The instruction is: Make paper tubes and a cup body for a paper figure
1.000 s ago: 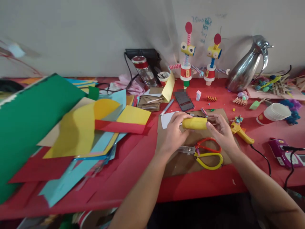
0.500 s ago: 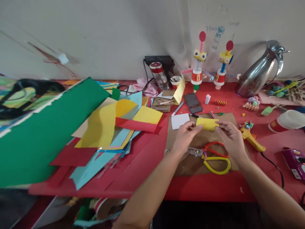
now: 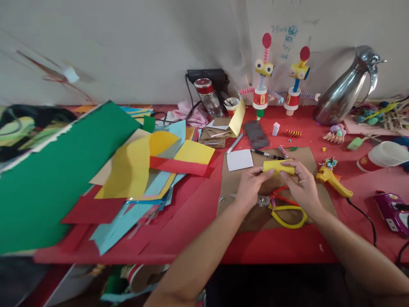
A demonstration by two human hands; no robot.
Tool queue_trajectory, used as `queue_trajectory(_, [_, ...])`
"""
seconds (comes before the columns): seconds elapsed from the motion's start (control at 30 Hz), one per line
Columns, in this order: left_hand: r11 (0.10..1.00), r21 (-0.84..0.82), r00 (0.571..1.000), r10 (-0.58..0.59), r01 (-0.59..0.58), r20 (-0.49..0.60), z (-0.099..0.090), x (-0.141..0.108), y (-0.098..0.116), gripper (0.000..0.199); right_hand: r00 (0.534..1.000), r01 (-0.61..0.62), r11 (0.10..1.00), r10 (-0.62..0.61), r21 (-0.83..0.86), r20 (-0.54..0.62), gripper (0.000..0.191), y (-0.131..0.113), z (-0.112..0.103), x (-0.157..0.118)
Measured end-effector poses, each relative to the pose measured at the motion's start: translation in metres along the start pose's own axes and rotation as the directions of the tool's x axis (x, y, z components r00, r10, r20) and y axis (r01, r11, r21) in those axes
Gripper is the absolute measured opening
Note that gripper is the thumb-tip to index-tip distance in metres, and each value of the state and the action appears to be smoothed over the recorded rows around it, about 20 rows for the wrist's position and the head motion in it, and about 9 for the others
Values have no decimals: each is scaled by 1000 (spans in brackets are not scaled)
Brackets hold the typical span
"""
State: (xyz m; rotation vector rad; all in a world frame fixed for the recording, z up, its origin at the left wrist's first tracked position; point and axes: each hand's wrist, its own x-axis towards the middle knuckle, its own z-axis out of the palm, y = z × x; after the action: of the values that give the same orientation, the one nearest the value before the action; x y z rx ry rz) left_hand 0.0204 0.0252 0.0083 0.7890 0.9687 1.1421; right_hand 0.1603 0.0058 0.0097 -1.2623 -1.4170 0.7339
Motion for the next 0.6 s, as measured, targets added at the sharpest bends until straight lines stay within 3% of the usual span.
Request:
queue_trajectory(0.13, [998, 41, 999, 36, -38, 40, -1, -2, 2, 27, 1000, -25, 1000, 25, 15, -7, 14, -3, 2, -3])
queue_trajectory(0.27, [999, 45, 1000, 1, 0, -29, -3, -1, 6, 31, 1000, -20, 1000, 20, 0, 6, 15, -2, 4, -3])
queue_trajectory(0.47, [979, 194, 994, 74, -57, -81, -9, 5, 8, 32, 999, 9, 999, -11, -34, -47, 19, 3, 7, 3])
queue_trajectory(0.53, [977, 175, 974, 149, -119, -171, -12, 9, 12, 31, 995, 38, 998, -42, -43, -89, 19, -1, -1, 8])
queue_trajectory(0.6, [967, 152, 914, 242, -202, -324, -17, 16, 19, 30, 983, 81, 992, -96, -100, -154, 22, -11, -23, 17])
